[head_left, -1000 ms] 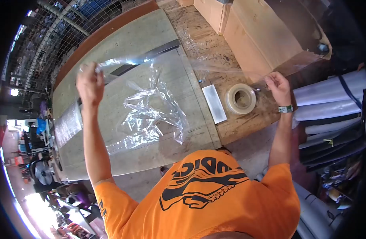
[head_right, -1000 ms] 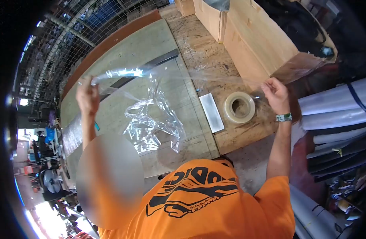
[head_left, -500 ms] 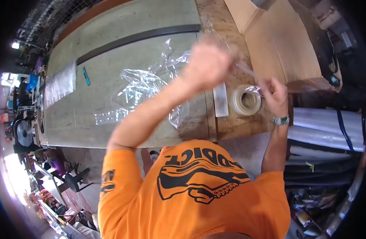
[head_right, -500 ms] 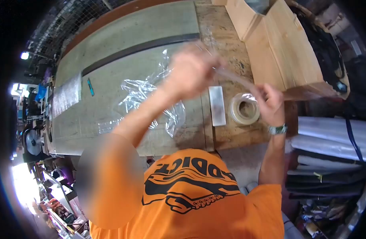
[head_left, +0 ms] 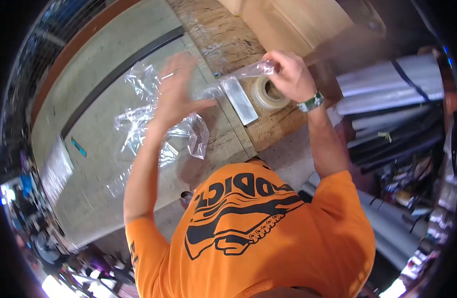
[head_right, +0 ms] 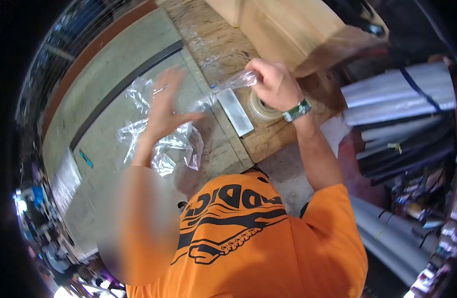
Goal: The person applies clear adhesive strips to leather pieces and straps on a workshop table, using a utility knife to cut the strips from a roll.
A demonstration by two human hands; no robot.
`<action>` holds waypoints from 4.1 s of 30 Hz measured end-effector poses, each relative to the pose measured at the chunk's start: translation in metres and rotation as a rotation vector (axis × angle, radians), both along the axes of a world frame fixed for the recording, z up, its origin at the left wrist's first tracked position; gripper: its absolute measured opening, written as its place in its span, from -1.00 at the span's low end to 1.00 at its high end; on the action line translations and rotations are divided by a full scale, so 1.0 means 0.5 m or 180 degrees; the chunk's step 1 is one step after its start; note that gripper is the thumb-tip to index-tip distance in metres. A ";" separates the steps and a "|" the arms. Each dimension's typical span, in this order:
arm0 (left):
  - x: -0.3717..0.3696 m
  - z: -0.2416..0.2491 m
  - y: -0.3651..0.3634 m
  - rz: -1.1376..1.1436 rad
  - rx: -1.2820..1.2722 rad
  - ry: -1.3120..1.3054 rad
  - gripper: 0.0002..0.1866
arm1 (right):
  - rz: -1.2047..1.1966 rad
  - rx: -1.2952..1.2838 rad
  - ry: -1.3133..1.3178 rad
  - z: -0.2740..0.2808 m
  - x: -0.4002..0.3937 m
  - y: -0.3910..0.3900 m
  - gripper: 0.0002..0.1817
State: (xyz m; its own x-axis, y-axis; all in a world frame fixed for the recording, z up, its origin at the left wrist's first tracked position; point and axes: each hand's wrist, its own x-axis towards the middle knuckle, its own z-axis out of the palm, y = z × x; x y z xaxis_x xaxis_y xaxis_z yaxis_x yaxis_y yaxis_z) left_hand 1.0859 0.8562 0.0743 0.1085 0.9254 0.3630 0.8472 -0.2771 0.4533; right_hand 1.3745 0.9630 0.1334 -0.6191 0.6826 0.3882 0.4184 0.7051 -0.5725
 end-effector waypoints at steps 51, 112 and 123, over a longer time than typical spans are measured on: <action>-0.191 0.408 0.332 -0.0405 0.0947 0.0084 -0.40 | -0.0514 -0.0214 0.0266 0.093 0.128 0.091 -0.83; 0.196 0.253 0.280 -0.1250 0.0327 0.0876 -0.51 | -0.0470 -0.0431 0.0196 0.174 0.032 0.054 -0.85; -0.455 0.248 0.432 0.1063 0.0056 0.2342 -0.36 | -0.1032 -0.0508 -0.0181 0.143 0.298 0.073 -0.87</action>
State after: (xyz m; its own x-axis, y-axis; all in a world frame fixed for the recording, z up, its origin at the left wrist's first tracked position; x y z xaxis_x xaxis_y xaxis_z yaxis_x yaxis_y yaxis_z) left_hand 0.8583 1.0720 0.1984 0.0442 0.9461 0.3210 0.9661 0.0414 -0.2550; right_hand 1.5236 0.9996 0.2050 -0.3782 0.8962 0.2321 0.6398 0.4342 -0.6341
